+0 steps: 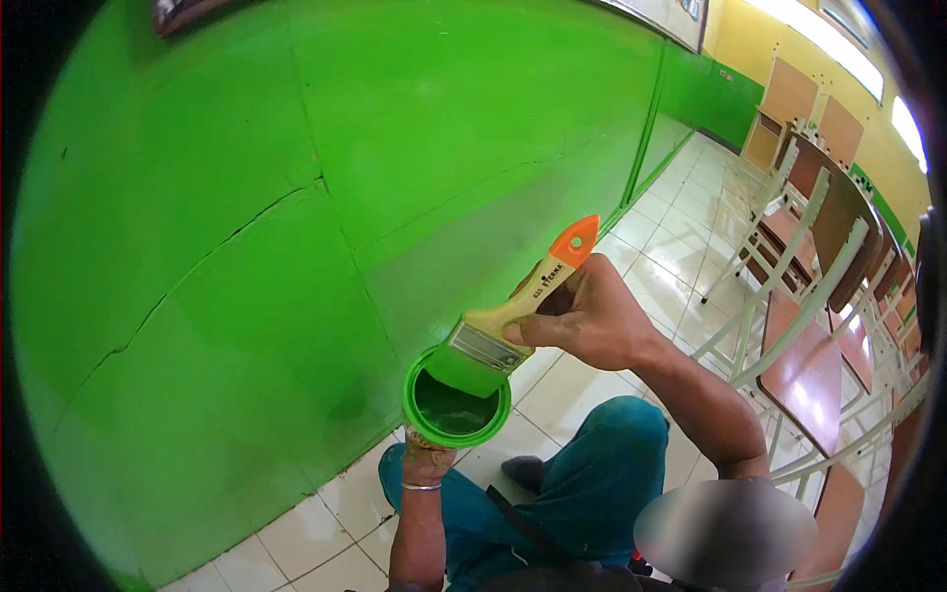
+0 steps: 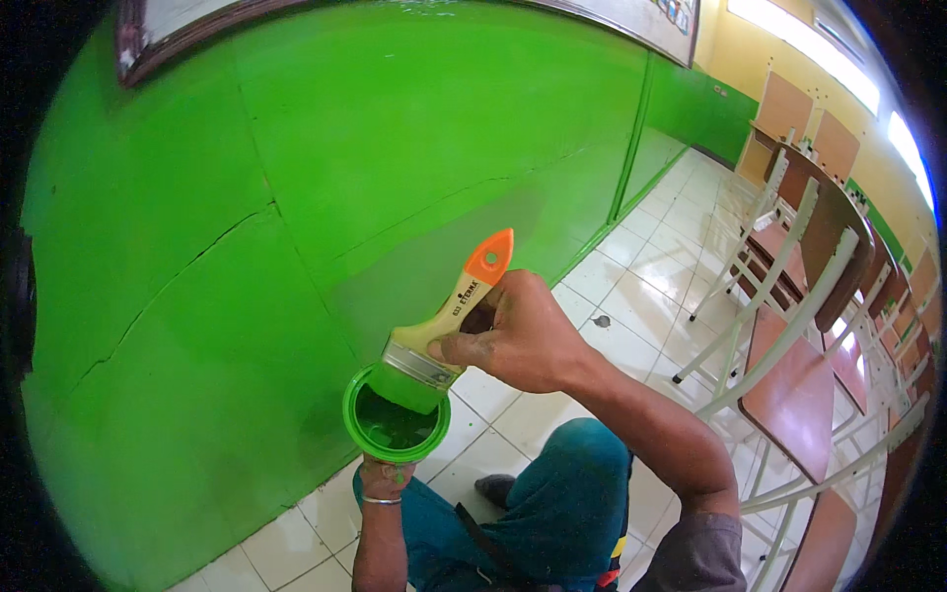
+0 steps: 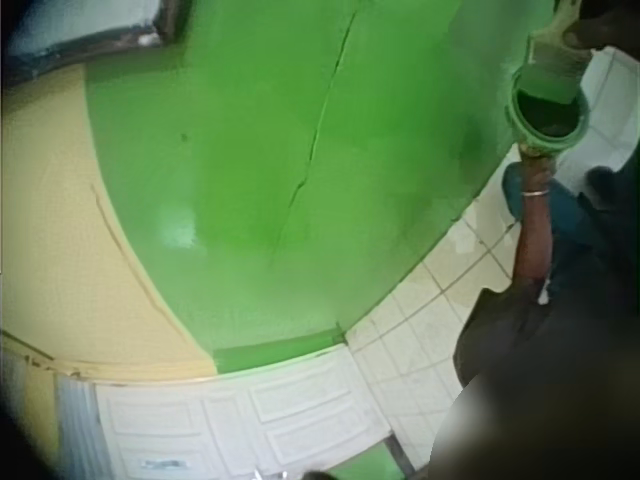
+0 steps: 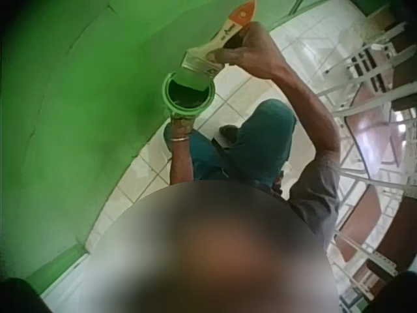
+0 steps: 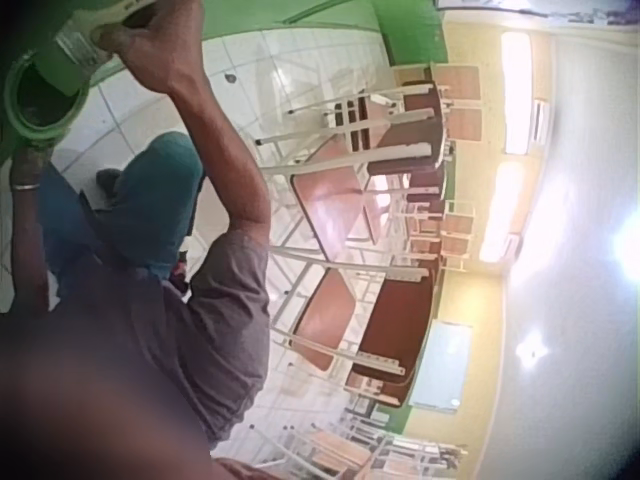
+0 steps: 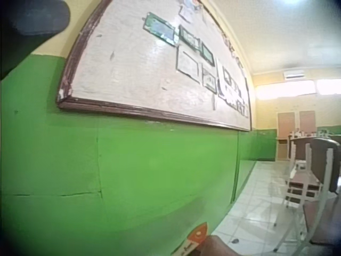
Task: Painting a green wall using a paintbrush and a container of green paint.
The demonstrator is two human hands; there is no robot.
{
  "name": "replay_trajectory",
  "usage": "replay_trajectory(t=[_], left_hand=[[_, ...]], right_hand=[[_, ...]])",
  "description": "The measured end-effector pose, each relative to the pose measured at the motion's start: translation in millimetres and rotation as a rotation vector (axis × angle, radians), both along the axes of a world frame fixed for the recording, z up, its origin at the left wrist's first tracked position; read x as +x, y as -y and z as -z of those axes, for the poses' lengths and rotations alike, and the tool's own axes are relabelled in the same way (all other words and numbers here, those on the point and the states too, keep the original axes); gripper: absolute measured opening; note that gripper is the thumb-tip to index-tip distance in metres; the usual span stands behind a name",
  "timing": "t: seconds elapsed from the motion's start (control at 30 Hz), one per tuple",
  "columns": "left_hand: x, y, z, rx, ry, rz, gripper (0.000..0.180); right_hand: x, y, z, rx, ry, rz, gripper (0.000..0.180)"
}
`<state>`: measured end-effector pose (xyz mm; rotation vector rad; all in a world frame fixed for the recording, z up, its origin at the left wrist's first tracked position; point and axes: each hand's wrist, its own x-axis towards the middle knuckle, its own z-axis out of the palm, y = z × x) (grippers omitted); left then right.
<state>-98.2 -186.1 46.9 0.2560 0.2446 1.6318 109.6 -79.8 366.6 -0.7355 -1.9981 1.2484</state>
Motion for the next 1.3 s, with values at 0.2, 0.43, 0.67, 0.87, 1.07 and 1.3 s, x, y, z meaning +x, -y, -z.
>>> replay_trajectory(t=[0.2, 0.43, 0.67, 0.87, 1.07, 1.3], left_hand=[[8, -15, -14, -0.029, 0.064, -0.018, 0.057], [17, -36, -19, 0.189, -0.354, -0.156, 0.077], [46, -65, -62, 0.128, -0.318, -0.162, 0.079], [37, -57, -89, 0.072, -0.132, -0.293, 0.074], [31, -15, -116, 0.187, -0.364, -0.542, 0.092], [30, 29, -133, 0.256, -0.203, -0.647, 0.118]], right_hand=[[25, -24, 21, -0.068, -0.021, 0.136, 0.031], [57, -61, 89, -0.514, -0.446, 0.313, 0.036], [71, -99, 258, -1.125, -1.194, 0.175, 0.032], [33, -122, 343, -1.155, -1.439, 0.106, 0.039], [-18, -115, 370, -1.087, -1.13, 0.055, 0.058], [-77, -81, 330, -0.099, -0.771, -0.083, 0.031]])
